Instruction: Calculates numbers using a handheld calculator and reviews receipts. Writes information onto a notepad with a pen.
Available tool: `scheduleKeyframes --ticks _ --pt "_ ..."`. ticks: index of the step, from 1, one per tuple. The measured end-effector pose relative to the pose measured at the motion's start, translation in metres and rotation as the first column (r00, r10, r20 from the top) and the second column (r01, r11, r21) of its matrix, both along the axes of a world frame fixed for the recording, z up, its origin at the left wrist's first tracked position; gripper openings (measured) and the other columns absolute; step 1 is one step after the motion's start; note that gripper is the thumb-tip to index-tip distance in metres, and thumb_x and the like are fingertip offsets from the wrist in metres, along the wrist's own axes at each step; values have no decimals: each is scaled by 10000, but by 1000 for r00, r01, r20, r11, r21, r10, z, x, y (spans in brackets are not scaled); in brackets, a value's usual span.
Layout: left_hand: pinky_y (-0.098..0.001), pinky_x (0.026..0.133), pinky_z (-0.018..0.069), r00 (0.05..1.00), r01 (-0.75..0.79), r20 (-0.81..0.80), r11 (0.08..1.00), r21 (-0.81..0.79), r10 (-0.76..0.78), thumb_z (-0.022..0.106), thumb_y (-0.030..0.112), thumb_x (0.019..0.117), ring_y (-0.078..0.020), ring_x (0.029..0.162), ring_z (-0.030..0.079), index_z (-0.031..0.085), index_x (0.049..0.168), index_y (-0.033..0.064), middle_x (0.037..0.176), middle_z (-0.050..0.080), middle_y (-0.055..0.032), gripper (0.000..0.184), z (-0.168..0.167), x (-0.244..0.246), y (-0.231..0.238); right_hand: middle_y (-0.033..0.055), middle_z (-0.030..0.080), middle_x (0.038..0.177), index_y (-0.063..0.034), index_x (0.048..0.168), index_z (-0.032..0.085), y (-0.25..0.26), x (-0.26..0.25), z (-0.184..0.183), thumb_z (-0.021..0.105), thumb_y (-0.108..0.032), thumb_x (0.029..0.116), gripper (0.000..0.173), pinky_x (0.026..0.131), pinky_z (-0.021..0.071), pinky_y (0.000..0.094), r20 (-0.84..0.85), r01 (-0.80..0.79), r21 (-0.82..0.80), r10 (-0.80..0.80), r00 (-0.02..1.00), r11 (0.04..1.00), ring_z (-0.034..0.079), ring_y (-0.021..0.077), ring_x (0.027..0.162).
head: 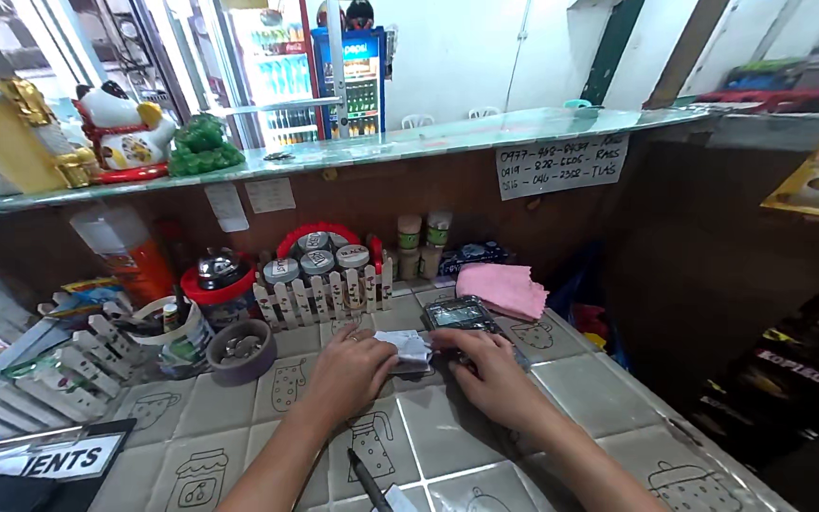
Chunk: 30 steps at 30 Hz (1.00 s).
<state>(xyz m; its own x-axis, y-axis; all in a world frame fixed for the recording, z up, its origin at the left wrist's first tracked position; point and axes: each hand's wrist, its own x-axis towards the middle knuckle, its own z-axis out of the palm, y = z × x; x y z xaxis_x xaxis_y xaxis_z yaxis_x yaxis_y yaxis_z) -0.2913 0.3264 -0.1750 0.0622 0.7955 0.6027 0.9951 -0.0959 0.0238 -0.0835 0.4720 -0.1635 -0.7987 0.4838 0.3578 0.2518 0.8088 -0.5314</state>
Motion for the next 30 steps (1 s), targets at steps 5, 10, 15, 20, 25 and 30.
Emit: scheduleKeyframes --ticks 5,10,15,20,25,30 --pt "-368 660 563 772 -96 631 995 -1 75 526 270 1072 -136 716 654 707 1092 104 855 697 -26 246 19 16 -4 7 693 1196 -158 1357 618 2 -1 0 718 -305 947 447 1060 426 586 -155 -23 -227 -13 988 974 627 193 1144" --pt "-341 650 605 472 -10 880 999 -48 47 534 297 1069 -140 722 695 697 1096 97 891 718 -39 259 20 23 -2 -21 748 936 -144 1130 728 -4 0 6 695 -199 983 161 754 599 336 -177 -87 -436 10 984 896 703 111 820" --pt "-326 659 607 382 35 923 997 -68 49 584 282 1048 -143 733 709 680 1161 85 933 740 -45 247 20 27 -1 0 726 852 -113 1044 723 -4 0 4 697 -189 984 99 707 578 333 -191 -52 -459 -42 981 887 686 126 766" --pt "-342 666 634 308 86 951 995 -48 20 700 150 972 -183 760 735 608 1265 107 962 742 -69 310 22 28 -2 8 717 836 -115 1039 714 -7 0 8 694 -177 985 86 690 569 323 -212 -48 -498 -68 975 866 681 132 758" --pt "-342 668 621 352 71 936 997 -28 2 685 180 985 -171 739 728 619 1221 100 915 753 -56 258 20 26 -3 20 710 844 -100 1025 722 -8 -1 7 670 -200 1000 115 692 563 333 -229 -53 -513 -77 970 857 669 137 751" --pt "-319 664 599 397 11 918 1000 -7 2 677 206 992 -149 768 709 666 1165 114 984 741 -34 196 22 30 -4 25 703 823 -93 1003 718 -8 0 9 660 -184 1006 107 687 557 337 -217 -23 -519 -106 970 854 665 141 742"
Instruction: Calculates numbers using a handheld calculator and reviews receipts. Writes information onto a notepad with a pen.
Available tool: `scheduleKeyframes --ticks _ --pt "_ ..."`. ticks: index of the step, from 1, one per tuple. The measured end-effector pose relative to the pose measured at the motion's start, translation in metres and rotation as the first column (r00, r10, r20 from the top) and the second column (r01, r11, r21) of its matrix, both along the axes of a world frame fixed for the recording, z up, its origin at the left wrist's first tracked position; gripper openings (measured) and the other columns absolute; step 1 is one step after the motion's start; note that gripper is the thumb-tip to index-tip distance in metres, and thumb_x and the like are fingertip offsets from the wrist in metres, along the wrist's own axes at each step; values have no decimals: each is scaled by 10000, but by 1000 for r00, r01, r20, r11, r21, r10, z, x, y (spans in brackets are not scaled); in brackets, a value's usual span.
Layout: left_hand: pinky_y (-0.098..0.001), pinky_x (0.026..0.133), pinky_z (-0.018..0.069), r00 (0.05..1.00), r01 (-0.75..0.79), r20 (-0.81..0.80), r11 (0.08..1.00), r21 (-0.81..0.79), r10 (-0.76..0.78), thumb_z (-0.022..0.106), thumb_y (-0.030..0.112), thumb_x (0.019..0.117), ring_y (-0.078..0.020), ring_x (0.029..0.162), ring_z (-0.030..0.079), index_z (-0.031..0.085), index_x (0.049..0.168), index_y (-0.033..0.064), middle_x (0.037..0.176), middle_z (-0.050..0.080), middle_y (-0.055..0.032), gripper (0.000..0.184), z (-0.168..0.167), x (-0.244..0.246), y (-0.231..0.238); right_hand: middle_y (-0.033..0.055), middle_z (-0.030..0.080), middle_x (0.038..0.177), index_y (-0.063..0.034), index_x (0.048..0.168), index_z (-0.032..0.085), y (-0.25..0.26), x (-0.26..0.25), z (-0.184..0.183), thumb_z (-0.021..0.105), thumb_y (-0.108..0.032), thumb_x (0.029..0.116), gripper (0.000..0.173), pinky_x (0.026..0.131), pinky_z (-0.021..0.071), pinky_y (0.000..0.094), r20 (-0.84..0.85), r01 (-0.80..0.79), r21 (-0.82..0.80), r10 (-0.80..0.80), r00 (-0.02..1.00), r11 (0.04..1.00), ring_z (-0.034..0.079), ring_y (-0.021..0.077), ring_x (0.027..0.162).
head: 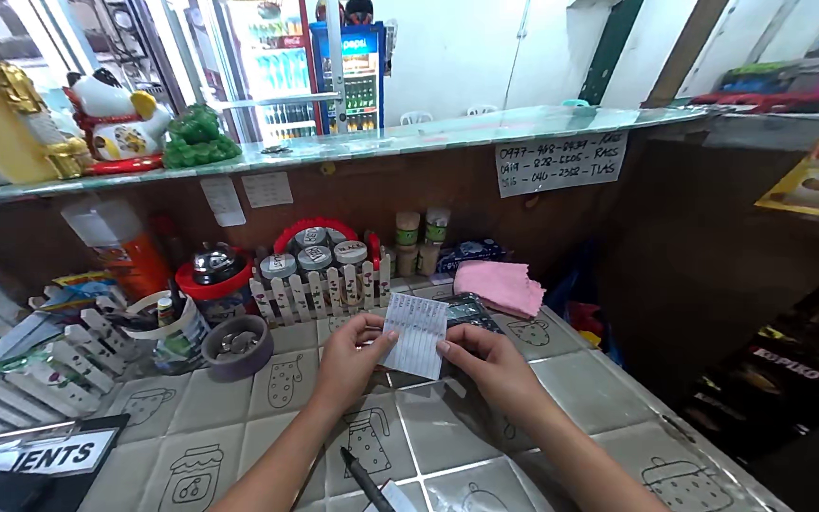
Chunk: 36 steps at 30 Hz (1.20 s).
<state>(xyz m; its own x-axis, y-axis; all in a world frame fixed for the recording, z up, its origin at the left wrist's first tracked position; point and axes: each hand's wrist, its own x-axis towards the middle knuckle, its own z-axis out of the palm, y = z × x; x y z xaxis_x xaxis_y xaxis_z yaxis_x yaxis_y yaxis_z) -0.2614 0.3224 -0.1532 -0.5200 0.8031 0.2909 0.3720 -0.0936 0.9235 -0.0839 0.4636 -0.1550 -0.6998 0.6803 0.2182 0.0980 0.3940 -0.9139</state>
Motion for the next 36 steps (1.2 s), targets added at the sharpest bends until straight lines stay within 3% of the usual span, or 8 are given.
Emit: scheduleKeyframes --ticks 7,13,16,20,23,26,32,36 --pt "-313 786 584 990 76 -129 974 215 -49 493 254 1078 -137 902 684 708 1187 98 1103 710 -28 287 3 3 1 63 665 859 -55 1039 645 0 0 4 485 -168 1081 201 725 540 334 -107 -32 -219 9 994 975 644 144 780" --pt "-368 974 523 974 165 -186 966 201 -128 709 324 921 -141 1271 549 370 1559 230 1574 407 20 728 13 11 2 64 718 929 -32 1071 665 -5 10 20 413 -94 1070 260 815 597 286 -165 -323 -601 281 945 731 700 108 847" --pt "-324 892 575 961 274 -93 941 197 -261 689 147 934 -136 1039 667 609 1348 111 1255 668 -31 423 14 11 -1 68 727 926 -41 1052 691 -5 13 19 440 -98 1015 259 799 600 282 -177 -363 -636 330 927 681 704 107 838" --pt "-249 703 583 972 234 -17 953 190 -235 701 84 934 -101 795 674 672 1091 99 948 704 -28 160 14 10 -3 29 734 934 -90 1114 658 -15 14 26 405 -162 1093 264 798 610 281 -116 -225 -595 195 974 772 713 102 863" --pt "-263 683 572 989 148 1 977 155 -150 708 155 956 -116 783 668 670 1086 123 927 703 -33 140 15 8 -6 9 736 1006 -145 1220 641 -12 8 19 255 -449 1117 502 846 587 324 -129 -127 -510 71 989 851 703 113 951" --pt "-262 608 543 997 69 21 991 119 -72 725 199 950 -129 698 637 663 1051 132 855 683 -41 135 14 8 -6 34 740 1121 -140 1294 640 -5 6 12 164 -744 1001 823 904 580 393 -191 -166 -385 97 977 908 699 152 1052" --pt "-279 613 579 987 54 145 990 130 -73 693 187 974 -142 713 671 665 1055 106 914 701 -62 117 17 12 -3 35 756 915 -97 1051 743 -4 6 10 626 -262 1003 208 766 606 321 -158 -166 -195 136 978 967 719 129 825" --pt "-239 582 530 983 36 173 991 129 -59 679 222 988 -111 688 637 661 1054 132 909 697 -44 112 14 11 -2 75 759 965 -53 1158 707 -5 6 10 712 -47 920 237 782 623 323 -150 -188 -254 153 977 949 732 160 842"
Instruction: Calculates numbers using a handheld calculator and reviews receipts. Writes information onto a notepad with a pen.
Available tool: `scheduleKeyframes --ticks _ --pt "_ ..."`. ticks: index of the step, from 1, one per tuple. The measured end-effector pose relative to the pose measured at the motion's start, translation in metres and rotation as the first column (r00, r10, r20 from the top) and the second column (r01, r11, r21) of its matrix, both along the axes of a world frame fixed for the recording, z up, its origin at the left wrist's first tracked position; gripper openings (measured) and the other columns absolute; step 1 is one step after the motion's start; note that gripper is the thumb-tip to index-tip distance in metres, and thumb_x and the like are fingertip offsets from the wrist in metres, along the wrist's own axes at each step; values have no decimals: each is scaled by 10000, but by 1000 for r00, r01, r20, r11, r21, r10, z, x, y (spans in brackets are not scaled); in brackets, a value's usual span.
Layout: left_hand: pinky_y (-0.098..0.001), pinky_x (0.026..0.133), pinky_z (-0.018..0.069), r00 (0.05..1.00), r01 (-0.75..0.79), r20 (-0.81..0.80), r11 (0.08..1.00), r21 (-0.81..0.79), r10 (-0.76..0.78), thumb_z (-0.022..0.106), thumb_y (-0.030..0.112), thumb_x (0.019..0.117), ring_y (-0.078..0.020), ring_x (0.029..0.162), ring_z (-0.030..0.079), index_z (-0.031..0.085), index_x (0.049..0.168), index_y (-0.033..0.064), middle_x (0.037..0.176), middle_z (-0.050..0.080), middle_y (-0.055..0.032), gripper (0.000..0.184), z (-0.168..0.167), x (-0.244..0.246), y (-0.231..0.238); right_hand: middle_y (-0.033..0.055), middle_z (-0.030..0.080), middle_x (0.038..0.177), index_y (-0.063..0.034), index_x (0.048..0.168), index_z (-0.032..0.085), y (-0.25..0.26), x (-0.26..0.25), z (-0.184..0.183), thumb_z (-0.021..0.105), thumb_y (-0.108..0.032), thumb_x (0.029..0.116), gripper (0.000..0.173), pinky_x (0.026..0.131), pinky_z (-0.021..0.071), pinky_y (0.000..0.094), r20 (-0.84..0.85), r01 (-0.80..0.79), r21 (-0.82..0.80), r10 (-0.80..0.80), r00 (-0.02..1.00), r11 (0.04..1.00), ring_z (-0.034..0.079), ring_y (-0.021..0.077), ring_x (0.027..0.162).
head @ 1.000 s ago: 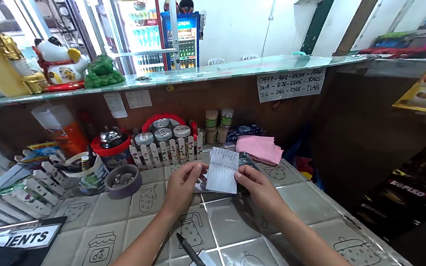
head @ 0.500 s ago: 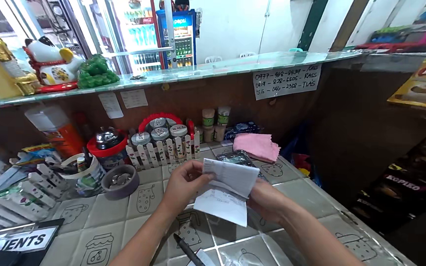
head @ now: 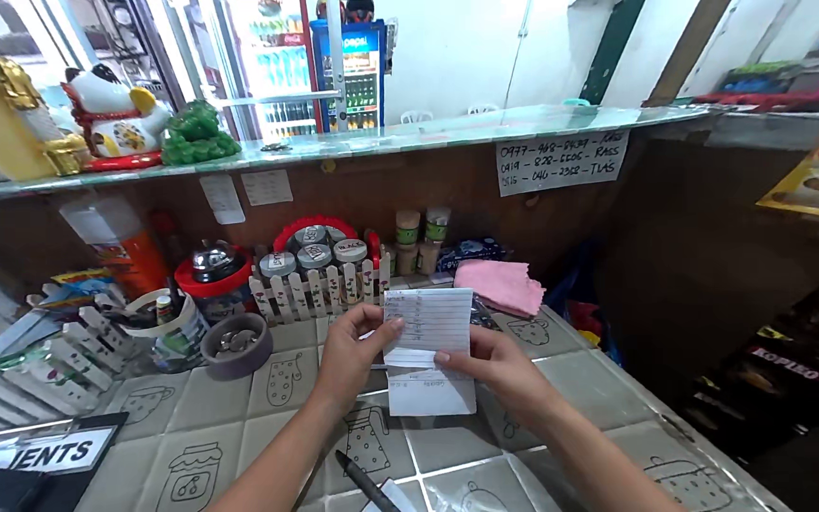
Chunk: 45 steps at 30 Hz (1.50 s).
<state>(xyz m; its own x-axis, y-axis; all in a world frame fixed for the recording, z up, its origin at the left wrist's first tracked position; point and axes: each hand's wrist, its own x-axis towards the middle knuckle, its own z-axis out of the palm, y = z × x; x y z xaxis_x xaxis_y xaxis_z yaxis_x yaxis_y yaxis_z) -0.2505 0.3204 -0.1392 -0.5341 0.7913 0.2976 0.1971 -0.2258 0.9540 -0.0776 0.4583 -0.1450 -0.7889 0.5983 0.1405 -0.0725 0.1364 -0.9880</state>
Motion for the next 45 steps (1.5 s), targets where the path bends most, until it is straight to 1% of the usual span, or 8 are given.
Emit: scheduleKeyframes --ticks 10,16,21,27,33,36,41,45 --pt "-292 595 594 998 37 59 999 -18 -36 690 161 975 -161 737 695 639 1137 120 1000 707 -78 174 1 2 0 72 745 951 -76 1159 701 2 0 0 604 -127 989 203 738 602 309 23 21 2 -21 1000 1000 713 154 813" --pt "-294 707 603 993 110 37 994 14 -110 703 95 939 -152 889 691 642 1252 164 1149 682 -45 326 5 -1 -2 16 742 1007 -130 1205 685 1 1 2 618 -133 996 220 779 600 275 -167 54 68 -42 985 996 707 100 874" --pt "-304 779 613 982 177 61 984 21 -178 547 106 1041 -126 871 698 641 1268 121 1155 679 -45 246 9 -2 -3 -14 744 1071 -164 1160 745 7 3 0 579 -174 1011 224 746 600 248 -326 137 142 -85 942 980 700 75 887" --pt "-364 895 597 973 134 181 990 46 -140 391 119 1098 -207 1012 708 566 1354 72 1250 656 -106 314 15 -6 3 17 721 1139 -126 1182 726 10 6 4 453 -16 954 372 818 599 260 -440 232 68 -180 880 970 697 91 957" --pt "-382 860 591 961 27 -276 1000 16 -21 653 163 986 -177 1145 644 533 1430 222 1455 536 -1 463 7 0 -1 28 731 1132 -121 1204 726 11 7 4 493 -36 967 343 803 610 274 -412 236 73 -187 892 969 706 100 946" --pt "-395 934 549 893 43 -451 995 85 0 710 243 933 -184 1271 546 520 1478 195 1530 453 -32 579 10 3 1 -2 752 1017 -130 1100 752 11 6 4 613 -143 985 181 784 601 284 -288 182 100 -147 946 978 703 87 889" --pt "-294 776 608 977 51 -210 998 37 -42 684 154 979 -128 895 708 609 1333 111 1092 719 -39 365 11 9 -1 44 748 820 -90 946 765 6 5 5 592 -235 1015 236 650 595 273 -91 35 33 -32 995 999 701 106 705" --pt "-294 744 614 989 131 -70 991 1 -131 683 74 965 -160 861 721 417 1519 213 1149 714 -61 630 12 6 -4 73 753 840 -78 946 760 4 3 7 554 -280 1044 304 688 606 308 -26 76 8 -76 997 997 716 143 736"
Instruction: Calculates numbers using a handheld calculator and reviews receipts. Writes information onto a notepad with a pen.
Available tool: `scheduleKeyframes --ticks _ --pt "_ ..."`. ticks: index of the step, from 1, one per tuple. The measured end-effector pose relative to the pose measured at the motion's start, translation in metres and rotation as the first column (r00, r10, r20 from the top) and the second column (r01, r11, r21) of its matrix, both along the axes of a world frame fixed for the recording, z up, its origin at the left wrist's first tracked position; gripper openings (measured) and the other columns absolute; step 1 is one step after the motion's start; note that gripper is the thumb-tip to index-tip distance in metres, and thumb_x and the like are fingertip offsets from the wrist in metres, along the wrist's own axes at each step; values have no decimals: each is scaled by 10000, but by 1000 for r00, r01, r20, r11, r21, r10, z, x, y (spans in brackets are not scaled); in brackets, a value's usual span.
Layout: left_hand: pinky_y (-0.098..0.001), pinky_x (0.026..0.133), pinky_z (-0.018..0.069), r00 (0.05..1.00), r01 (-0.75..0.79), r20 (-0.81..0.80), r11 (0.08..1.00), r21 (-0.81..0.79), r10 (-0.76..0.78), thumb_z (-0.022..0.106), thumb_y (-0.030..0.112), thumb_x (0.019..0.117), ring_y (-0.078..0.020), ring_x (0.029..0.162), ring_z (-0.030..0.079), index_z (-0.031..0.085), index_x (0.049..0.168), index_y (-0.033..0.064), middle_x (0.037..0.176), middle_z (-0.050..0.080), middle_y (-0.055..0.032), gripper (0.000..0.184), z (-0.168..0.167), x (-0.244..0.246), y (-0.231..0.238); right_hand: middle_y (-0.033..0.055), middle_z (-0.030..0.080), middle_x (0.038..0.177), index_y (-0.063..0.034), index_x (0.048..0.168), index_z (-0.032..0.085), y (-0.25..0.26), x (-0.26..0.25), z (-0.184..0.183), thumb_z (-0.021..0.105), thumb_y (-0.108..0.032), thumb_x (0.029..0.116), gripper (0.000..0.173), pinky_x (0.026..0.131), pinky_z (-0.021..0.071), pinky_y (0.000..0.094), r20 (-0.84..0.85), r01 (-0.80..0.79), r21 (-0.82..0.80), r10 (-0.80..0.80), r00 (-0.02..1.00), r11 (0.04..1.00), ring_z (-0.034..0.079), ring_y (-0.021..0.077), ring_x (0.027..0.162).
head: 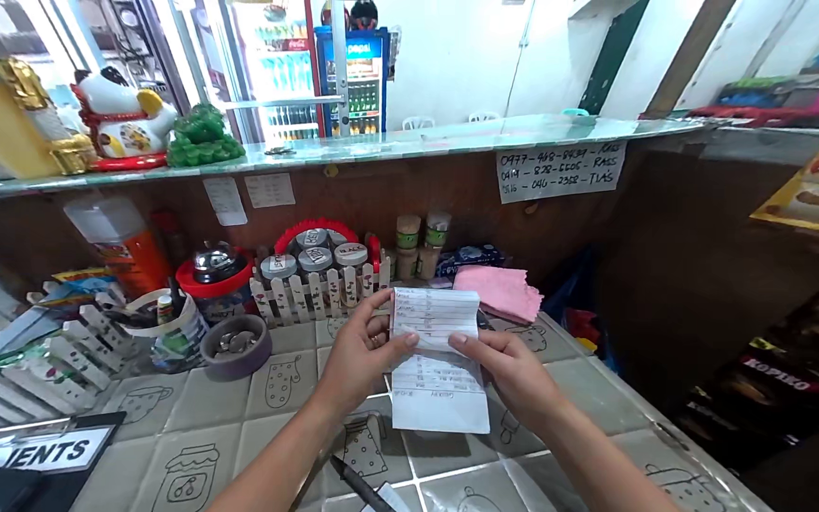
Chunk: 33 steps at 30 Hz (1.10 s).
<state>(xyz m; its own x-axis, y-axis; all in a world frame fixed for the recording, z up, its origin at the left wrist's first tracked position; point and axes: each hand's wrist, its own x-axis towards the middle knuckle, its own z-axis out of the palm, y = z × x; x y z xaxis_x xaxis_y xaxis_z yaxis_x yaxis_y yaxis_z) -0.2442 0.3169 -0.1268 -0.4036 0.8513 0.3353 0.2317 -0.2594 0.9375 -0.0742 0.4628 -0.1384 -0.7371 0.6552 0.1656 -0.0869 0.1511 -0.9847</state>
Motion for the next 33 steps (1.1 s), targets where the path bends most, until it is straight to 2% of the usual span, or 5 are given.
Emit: scheduleKeyframes --ticks 5,10,14,18,33 --pt "-330 702 626 1000 16 2 1000 20 -16 673 50 967 -196 841 727 358 1561 314 1151 715 -76 723 -2 -2 2 -26 600 1281 -196 1395 493 2 -3 -8 697 -460 918 582 882 551 318 -227 265 500 -170 959 824 614 110 1106" --pt "-308 769 599 996 -3 -85 1000 0 3 685 61 956 -155 914 695 568 1447 186 1255 675 -48 521 0 -4 1 30 557 1409 -223 947 737 8 -4 -9 720 -478 864 269 1066 406 568 -172 227 837 -154 973 497 452 288 1363" --pt "-332 838 614 995 59 -80 998 -27 -61 756 16 885 -158 995 707 550 1462 151 1309 660 -57 627 3 -7 1 -30 621 1319 -192 909 722 10 1 -3 675 -399 934 213 1056 450 461 -136 191 687 -135 982 701 510 192 1307" --pt "-337 789 607 991 68 -112 995 -70 -75 726 2 897 -161 948 693 525 1485 229 1258 674 -37 662 4 -11 -1 5 676 956 -120 1104 621 9 6 7 579 -288 1017 194 720 578 318 -206 274 341 -213 955 899 667 113 831" --pt "-284 748 593 987 155 72 957 -245 -141 671 -39 922 -136 839 696 660 1229 41 1026 730 -82 318 25 -27 -10 3 709 933 -99 1114 675 13 9 8 611 -157 1014 132 745 590 270 -309 400 9 -378 873 916 685 82 806"
